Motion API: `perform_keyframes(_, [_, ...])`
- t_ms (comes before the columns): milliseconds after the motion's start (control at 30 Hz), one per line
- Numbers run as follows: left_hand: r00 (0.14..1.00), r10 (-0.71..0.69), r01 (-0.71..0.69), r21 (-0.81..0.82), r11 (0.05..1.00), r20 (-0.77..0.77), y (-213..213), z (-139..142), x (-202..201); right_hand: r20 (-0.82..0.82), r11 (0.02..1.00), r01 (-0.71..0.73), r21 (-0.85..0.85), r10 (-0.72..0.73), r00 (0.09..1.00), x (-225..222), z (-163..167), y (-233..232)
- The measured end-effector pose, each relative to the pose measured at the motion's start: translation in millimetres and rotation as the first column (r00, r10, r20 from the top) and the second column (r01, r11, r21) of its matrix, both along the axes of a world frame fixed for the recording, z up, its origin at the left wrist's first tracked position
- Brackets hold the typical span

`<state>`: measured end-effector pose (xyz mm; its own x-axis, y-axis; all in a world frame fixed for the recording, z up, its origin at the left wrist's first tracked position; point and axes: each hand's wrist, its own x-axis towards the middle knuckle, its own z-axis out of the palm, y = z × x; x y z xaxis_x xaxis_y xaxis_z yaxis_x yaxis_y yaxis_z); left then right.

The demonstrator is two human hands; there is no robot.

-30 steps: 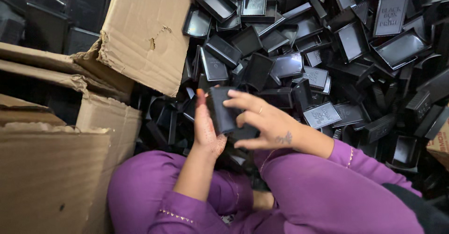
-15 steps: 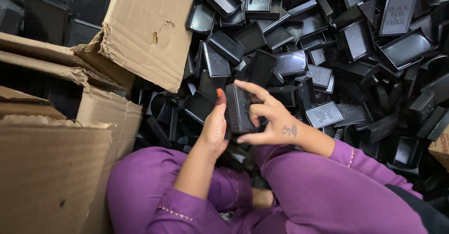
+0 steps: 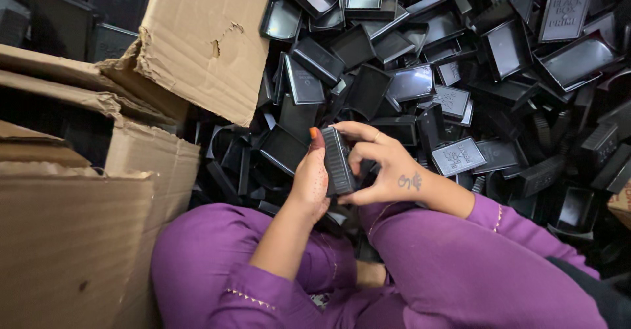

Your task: The person sits on the floor and repeatedly picks up small black plastic cases from a large pile, opens and closes them, and places them into a cardboard box. The person handles the cases one at a time, inspecting each before moving it.

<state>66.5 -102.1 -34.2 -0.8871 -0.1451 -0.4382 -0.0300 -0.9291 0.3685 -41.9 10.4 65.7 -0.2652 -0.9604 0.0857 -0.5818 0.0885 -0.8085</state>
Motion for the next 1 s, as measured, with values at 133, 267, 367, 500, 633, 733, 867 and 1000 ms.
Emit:
perform_keyframes(133, [0.999, -0.022, 0.026, -0.100, 0.995, 0.036, 0.1, 7.2, -3.1, -0.011, 0.999, 0.046, 0.008, -0.046, 0.999, 0.4, 2.4, 1.5])
perform_keyframes(267, [0.994, 0.091, -0.107, -0.290, 0.951, -0.066, 1.8, 12.4, -1.1, -0.071, 0.999, 0.040, -0.032, -0.042, 0.997, 0.0, -0.9, 0.6])
perform_keyframes(367, [0.992, 0.129, -0.115, -0.491, 0.863, -0.006, 4.0, 14.2, 0.7, -0.138, 0.999, 0.020, -0.030, -0.024, 0.990, -1.0, -4.1, 1.6])
perform_keyframes(500, [0.992, 0.099, -0.125, -0.454, 0.882, -0.082, 2.2, 15.1, 0.1, 0.172, 0.993, 0.094, -0.072, -0.081, 0.982, 1.5, -5.6, 5.0])
perform_keyframes(633, [0.987, -0.029, 0.013, -0.100, 0.995, -0.158, -4.0, 16.6, 0.8, 0.096, 0.995, 0.078, -0.066, -0.072, 0.993, 3.6, -5.8, 3.7])
perform_keyframes(733, [0.988, -0.097, 0.092, -0.042, 0.995, -0.118, -6.2, 16.8, 2.6, -0.003, 0.997, 0.059, -0.059, -0.060, 0.998, 2.6, -5.8, -0.1])
perform_keyframes(867, [0.991, -0.059, 0.030, -0.226, 0.974, -0.123, -1.2, 13.4, 0.0, -0.136, 0.998, 0.057, -0.001, -0.057, 0.989, 0.3, -2.7, -1.5])
perform_keyframes(1000, [0.995, 0.043, -0.074, -0.403, 0.912, -0.087, 3.3, 5.8, -2.2, -0.166, 0.999, 0.034, -0.031, -0.039, 0.985, -0.9, 1.0, -1.4])
